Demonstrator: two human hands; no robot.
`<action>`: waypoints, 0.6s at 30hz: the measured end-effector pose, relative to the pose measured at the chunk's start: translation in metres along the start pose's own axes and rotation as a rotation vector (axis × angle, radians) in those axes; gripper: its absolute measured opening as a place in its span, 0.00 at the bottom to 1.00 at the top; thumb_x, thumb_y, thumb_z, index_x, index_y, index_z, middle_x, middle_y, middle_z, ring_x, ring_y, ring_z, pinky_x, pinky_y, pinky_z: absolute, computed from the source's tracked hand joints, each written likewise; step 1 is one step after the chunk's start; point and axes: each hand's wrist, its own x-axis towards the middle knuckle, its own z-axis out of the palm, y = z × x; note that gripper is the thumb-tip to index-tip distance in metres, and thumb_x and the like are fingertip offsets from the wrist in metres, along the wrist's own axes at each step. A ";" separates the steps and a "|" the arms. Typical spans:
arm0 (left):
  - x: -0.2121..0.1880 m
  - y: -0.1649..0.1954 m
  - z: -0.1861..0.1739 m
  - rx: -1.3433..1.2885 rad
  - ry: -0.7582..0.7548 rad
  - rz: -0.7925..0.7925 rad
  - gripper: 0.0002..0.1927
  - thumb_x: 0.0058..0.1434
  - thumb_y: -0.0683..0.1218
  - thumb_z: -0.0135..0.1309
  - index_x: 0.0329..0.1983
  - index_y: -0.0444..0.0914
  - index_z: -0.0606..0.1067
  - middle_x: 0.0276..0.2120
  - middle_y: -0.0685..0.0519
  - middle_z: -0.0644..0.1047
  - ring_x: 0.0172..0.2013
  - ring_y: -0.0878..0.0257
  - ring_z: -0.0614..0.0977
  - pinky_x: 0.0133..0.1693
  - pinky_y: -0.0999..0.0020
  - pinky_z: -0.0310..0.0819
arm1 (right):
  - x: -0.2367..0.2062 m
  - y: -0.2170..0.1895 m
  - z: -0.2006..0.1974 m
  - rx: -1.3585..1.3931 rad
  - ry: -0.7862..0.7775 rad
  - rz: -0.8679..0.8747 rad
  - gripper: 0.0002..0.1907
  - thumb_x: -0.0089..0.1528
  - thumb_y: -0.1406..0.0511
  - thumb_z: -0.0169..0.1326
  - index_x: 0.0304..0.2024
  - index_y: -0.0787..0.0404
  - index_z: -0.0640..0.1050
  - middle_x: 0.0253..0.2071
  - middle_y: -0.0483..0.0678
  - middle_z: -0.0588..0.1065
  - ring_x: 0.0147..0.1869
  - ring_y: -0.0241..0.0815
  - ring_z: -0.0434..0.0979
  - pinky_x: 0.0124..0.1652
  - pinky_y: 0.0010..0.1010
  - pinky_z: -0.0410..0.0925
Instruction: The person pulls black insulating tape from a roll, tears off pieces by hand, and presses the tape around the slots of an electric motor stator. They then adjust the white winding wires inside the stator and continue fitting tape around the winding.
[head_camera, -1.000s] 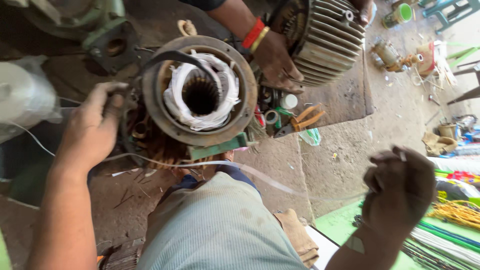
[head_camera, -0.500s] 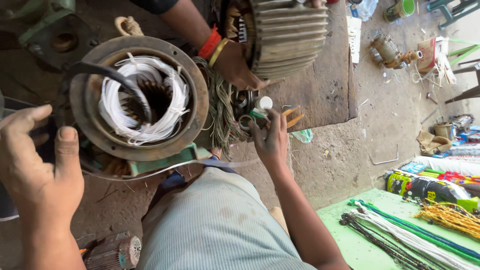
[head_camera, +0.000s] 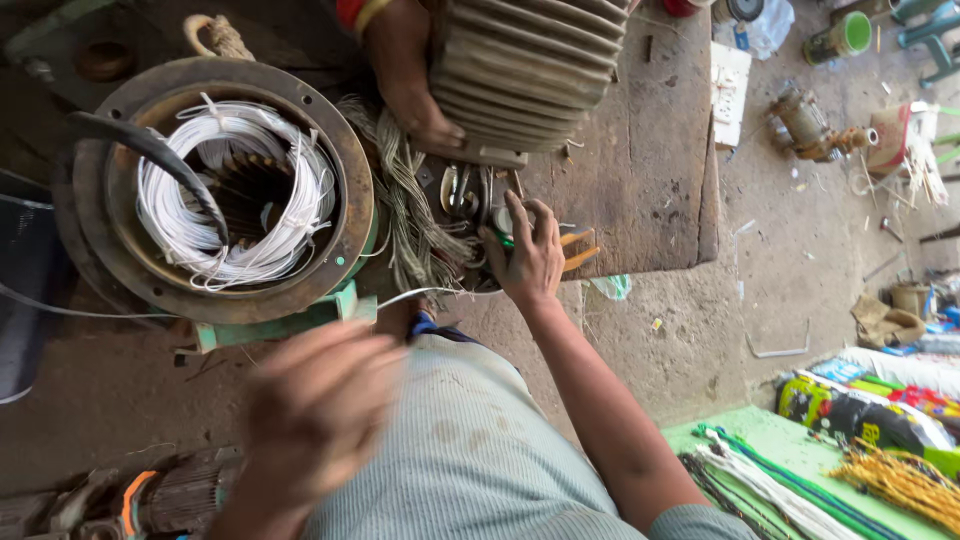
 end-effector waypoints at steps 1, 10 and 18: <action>0.007 0.000 0.023 -0.034 -0.150 -0.034 0.18 0.70 0.46 0.59 0.60 0.37 0.71 0.57 0.47 0.74 0.63 0.49 0.76 0.62 0.55 0.74 | 0.000 0.001 -0.001 0.005 0.001 -0.016 0.35 0.61 0.52 0.65 0.68 0.53 0.70 0.59 0.54 0.68 0.58 0.56 0.73 0.50 0.44 0.71; 0.050 -0.045 0.168 0.947 -0.741 -0.480 0.43 0.62 0.68 0.47 0.74 0.43 0.58 0.71 0.30 0.45 0.67 0.23 0.55 0.61 0.32 0.58 | -0.002 0.006 -0.006 -0.015 -0.048 -0.103 0.42 0.55 0.56 0.65 0.71 0.47 0.69 0.63 0.58 0.66 0.60 0.60 0.71 0.54 0.46 0.69; 0.018 -0.109 0.198 0.687 -0.498 -0.650 0.51 0.58 0.65 0.57 0.78 0.39 0.52 0.75 0.32 0.35 0.64 0.20 0.62 0.62 0.40 0.65 | 0.012 0.019 -0.012 0.033 0.002 -0.120 0.38 0.58 0.50 0.66 0.68 0.52 0.71 0.59 0.60 0.68 0.58 0.62 0.73 0.49 0.46 0.71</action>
